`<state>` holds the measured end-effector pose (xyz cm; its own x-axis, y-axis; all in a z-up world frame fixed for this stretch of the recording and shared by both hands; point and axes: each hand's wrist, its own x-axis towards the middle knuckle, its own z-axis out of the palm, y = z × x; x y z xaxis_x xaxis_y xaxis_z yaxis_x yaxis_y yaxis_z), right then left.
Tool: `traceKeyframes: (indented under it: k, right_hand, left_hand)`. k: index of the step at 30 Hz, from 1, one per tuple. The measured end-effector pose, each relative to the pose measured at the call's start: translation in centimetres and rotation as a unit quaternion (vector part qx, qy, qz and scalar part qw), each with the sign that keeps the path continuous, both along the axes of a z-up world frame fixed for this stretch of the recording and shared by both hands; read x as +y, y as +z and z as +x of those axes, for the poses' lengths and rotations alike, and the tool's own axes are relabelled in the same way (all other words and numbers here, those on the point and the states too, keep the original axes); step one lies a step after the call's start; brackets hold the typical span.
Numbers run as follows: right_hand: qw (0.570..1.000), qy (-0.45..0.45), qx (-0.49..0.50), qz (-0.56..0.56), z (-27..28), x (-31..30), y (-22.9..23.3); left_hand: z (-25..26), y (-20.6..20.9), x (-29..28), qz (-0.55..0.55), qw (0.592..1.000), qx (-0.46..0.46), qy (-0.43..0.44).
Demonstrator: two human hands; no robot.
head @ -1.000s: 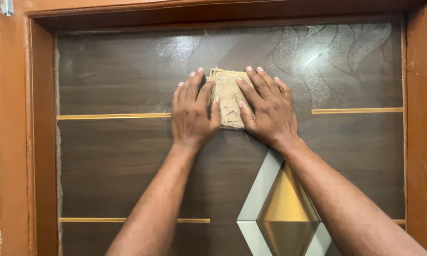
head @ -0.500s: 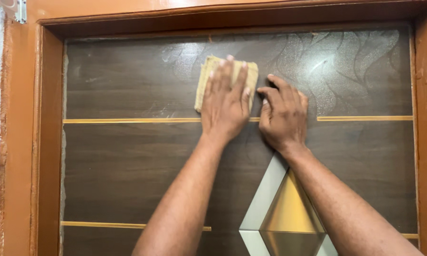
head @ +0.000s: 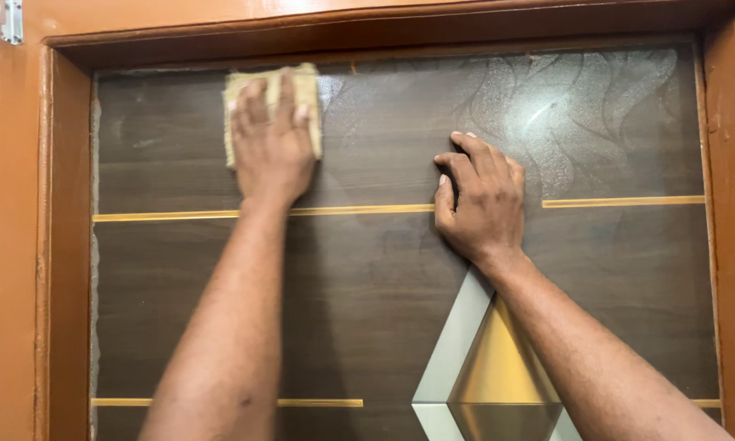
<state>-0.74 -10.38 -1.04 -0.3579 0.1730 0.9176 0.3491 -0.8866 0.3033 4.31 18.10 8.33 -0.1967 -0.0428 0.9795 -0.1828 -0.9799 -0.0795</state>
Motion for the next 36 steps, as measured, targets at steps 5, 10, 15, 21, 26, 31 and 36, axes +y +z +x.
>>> traceKeyframes:
  k: [5, 10, 15, 21, 26, 31, 36]
  right_hand:
    - [1.000, 0.005, -0.003, 0.002, -0.1, 0.1, -0.1]
    - [1.000, -0.001, -0.009, 0.002, -0.3, 0.2, 0.0]
    - [1.000, -0.011, -0.013, 0.004, -0.3, 0.3, 0.0]
    - [0.999, -0.043, 0.000, 0.013, 0.3, 0.3, -0.1]
    - [0.992, 0.005, -0.012, 0.125, 2.6, -1.6, 0.7]
    - [0.953, 0.124, -0.114, 0.251, 4.2, -3.4, -0.2]
    - [0.975, 0.105, -0.078, 0.180, 2.8, -2.7, -0.5]
  left_hand:
    - [-1.2, -2.6, 5.1, -0.073, 0.997, 0.018, 0.012]
    - [-2.4, -5.5, 9.3, -0.092, 0.995, 0.029, 0.004]
    - [-2.6, -6.8, 10.6, -0.119, 0.991, 0.066, -0.003]
    - [-2.1, -8.3, 4.5, -0.106, 0.987, 0.120, 0.004]
    - [-3.1, -11.0, -4.2, 0.043, 0.997, 0.069, 0.011]
    - [-4.7, -14.2, -10.7, 0.171, 0.981, 0.034, -0.086]
    - [-4.8, -14.1, -10.5, 0.173, 0.980, 0.040, -0.091]
